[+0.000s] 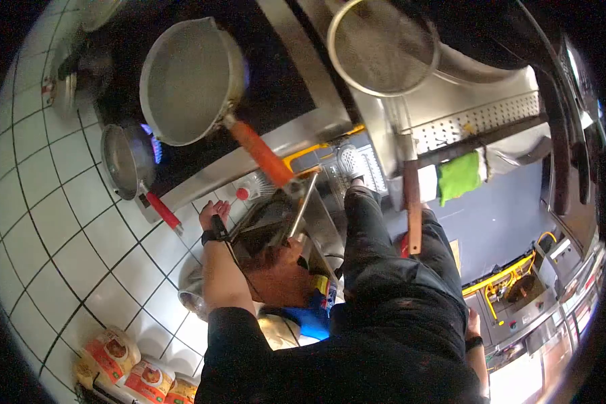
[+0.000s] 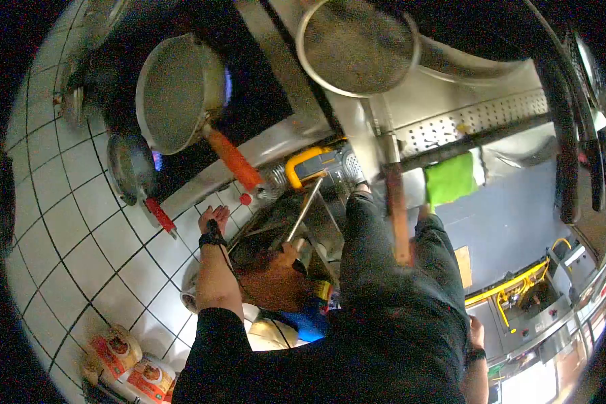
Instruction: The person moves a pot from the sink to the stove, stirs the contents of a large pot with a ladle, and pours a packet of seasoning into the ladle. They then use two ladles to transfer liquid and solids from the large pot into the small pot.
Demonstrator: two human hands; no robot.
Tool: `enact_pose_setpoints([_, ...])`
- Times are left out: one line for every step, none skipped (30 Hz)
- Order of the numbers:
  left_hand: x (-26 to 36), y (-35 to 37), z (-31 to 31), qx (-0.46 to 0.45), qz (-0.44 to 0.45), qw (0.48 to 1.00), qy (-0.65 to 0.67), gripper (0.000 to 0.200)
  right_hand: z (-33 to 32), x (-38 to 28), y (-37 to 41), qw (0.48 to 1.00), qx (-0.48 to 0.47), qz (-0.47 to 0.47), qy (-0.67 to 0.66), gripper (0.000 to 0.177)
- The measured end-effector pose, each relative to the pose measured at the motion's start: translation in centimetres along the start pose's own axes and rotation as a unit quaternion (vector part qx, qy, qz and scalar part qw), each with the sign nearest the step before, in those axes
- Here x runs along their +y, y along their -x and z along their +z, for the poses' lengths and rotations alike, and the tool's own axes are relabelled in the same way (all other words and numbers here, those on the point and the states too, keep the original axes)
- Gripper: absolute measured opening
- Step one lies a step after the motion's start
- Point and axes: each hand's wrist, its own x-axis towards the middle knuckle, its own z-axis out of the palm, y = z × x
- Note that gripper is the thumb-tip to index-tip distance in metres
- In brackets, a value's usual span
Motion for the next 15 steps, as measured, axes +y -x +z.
enact_pose_setpoints([-0.2, -0.3, 0.1, 0.031, -0.017, 0.999, -0.028, 0.042, -0.2, -4.5, 1.5, 0.999, -0.01, 0.031, -0.017, 0.041])
enact_pose_setpoints([-0.4, -0.1, 0.5, 0.061, -0.033, 0.996, -0.057, 0.04, -0.2, -3.3, 1.4, 0.999, -0.01, 0.034, -0.022, 0.041])
enact_pose_setpoints([-0.7, 0.8, 1.5, 0.058, -0.032, 0.996, -0.062, 0.04, 0.0, -2.2, 1.0, 0.999, -0.009, 0.018, -0.028, 0.041])
enact_pose_setpoints([-1.2, 1.8, 2.5, 0.041, -0.015, 0.995, -0.088, 0.037, 0.2, -1.1, 0.6, 0.999, -0.008, 0.002, -0.034, 0.041])
enact_pose_setpoints([-1.6, 2.9, 3.7, 0.023, 0.002, 0.993, -0.114, 0.035, 0.5, -0.3, 0.5, 0.999, -0.008, 0.004, -0.041, 0.041])
enact_pose_setpoints([-2.0, 4.0, 5.0, 0.02, 0.004, 0.993, -0.119, 0.035, 0.7, 0.5, 0.4, 0.999, -0.007, 0.004, -0.053, 0.042])
enact_pose_setpoints([-2.5, 5.1, 6.3, -0.011, -0.002, 0.992, -0.126, 0.033, 1.0, 1.0, 0.2, 0.998, -0.006, 0.003, -0.065, 0.042])
enact_pose_setpoints([-2.8, 5.9, 7.3, -0.043, -0.008, 0.99, -0.131, 0.031, 2.0, 4.7, -0.8, 0.997, -0.007, 0.004, -0.07, 0.042])
enact_pose_setpoints([-3.2, 5.4, 7.5, -0.047, -0.006, 0.99, -0.134, 0.031, 3.7, 10.3, -2.5, 0.986, -0.003, -0.014, -0.164, 0.042])
enact_pose_setpoints([-4.0, 3.7, 7.0, -0.074, 0.006, 0.981, -0.178, 0.03, 4.6, 13.1, -3.5, 0.966, 0.001, -0.033, -0.256, 0.043])
enact_pose_setpoints([-4.8, 2.0, 6.3, -0.1, 0.018, 0.97, -0.221, 0.028, 4.3, 12.2, -3.1, 0.965, 0.002, -0.035, -0.261, 0.043])
enact_pose_setpoints([-5.1, 1.4, 6.3, -0.124, 0.03, 0.956, -0.263, 0.027, 3.5, 10.1, -2.3, 0.971, -0.012, -0.019, -0.24, 0.043])
enact_pose_setpoints([-4.9, 6.8, 11.0, -0.067, -0.021, 0.983, -0.17, 0.025, 3.1, 9.4, -2.0, 0.975, -0.026, -0.004, -0.219, 0.043])
enact_pose_setpoints([-5.6, 8.6, 12.2, -0.07, -0.016, 0.983, -0.17, 0.025, 3.0, 9.0, -2.0, 0.975, -0.026, -0.009, -0.222, 0.043])
enact_pose_setpoints([-6.0, 10.0, 13.1, -0.081, -0.01, 0.983, -0.164, 0.026, 2.9, 9.1, -2.3, 0.97, -0.023, -0.018, -0.239, 0.044])
